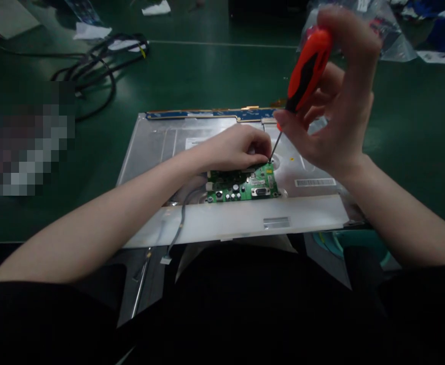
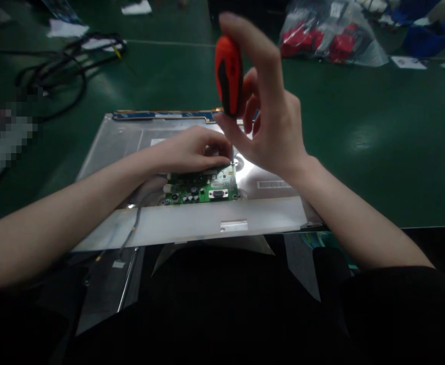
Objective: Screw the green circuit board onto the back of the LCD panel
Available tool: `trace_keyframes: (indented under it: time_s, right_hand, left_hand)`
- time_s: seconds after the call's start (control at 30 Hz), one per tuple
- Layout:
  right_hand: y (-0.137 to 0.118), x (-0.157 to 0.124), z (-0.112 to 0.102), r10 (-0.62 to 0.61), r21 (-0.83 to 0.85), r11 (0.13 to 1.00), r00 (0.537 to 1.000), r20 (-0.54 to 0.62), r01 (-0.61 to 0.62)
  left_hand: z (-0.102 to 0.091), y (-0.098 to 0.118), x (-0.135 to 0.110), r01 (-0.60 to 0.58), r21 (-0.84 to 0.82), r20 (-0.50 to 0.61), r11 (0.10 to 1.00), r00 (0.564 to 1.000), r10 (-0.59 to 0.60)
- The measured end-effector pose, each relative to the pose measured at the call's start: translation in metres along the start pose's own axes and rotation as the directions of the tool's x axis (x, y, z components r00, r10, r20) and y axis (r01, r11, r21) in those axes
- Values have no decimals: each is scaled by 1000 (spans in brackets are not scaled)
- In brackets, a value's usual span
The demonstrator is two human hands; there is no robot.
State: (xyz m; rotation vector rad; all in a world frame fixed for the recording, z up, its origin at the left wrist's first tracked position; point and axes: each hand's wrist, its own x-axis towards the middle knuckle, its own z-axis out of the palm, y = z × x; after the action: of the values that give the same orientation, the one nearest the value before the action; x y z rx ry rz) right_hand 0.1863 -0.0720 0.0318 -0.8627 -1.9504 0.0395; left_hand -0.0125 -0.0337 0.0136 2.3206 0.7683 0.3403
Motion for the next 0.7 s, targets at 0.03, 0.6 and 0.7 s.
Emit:
trace_keyframes:
  time_s: [0.03, 0.6, 0.7]
  right_hand:
    - [1, 0, -1, 5, -12, 1000, 1000, 3, -5]
    - [31, -3, 11, -170, -178, 970, 985, -28, 162]
    - [44, -9, 11, -240, -173, 961, 963, -123, 218]
  left_hand:
    - [0, 0, 1, 0, 12, 12, 1000, 1000, -1]
    - [-4, 4, 1, 12, 41, 48, 999, 999, -14]
    - [-3, 1, 2, 11, 45, 40, 999, 999, -12]
